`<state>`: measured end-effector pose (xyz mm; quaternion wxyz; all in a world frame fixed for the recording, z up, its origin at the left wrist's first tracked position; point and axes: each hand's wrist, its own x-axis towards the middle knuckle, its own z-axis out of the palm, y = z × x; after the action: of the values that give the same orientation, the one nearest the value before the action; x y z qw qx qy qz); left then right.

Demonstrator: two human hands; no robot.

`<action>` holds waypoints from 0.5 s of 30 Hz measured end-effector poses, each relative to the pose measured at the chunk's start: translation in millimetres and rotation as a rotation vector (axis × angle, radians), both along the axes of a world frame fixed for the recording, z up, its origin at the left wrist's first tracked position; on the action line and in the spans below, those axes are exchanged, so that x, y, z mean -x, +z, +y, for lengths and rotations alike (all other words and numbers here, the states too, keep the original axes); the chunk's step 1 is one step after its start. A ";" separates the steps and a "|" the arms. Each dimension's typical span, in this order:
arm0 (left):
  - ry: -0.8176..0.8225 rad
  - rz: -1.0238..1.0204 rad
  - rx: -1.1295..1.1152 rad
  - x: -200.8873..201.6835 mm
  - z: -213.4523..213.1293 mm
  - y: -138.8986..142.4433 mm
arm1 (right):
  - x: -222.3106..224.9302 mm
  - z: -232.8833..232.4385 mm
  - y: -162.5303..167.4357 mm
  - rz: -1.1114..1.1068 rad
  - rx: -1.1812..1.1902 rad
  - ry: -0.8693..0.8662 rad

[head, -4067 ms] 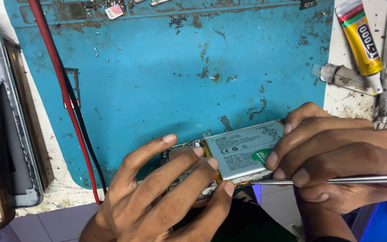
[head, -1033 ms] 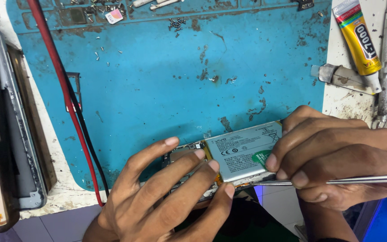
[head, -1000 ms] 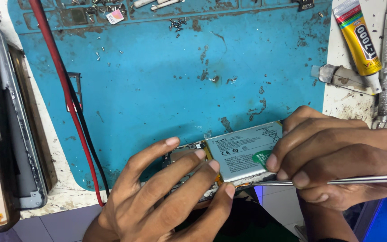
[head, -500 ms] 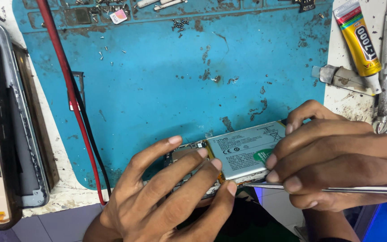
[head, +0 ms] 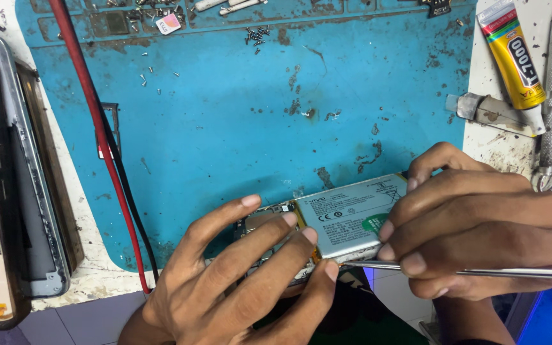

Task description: The person repairs an opened smartphone on a work mat. They solder a small flex cable connector with a soldering iron, apply adhesive from a tube to the phone frame, press the battery and board into place, pry at the assembly with a metal tool, and drive screws with a screwdriver.

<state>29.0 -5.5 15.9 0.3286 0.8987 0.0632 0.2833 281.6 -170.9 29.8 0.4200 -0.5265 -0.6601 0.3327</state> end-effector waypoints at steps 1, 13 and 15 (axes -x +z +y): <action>-0.002 0.000 -0.001 0.1 0.3 0.3 | -2.2 -0.9 0.5 -0.012 0.008 0.006; 0.022 -0.011 -0.041 0.9 -0.3 0.9 | 21.6 9.5 21.2 -0.274 -0.054 -0.028; 0.038 0.013 -0.020 3.5 -0.3 1.3 | 17.0 -1.5 18.4 -0.312 0.030 -0.016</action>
<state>25.5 -5.8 17.3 0.3137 0.9024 0.0798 0.2844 264.6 -172.4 48.2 0.3067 -0.5834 -0.7081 0.2533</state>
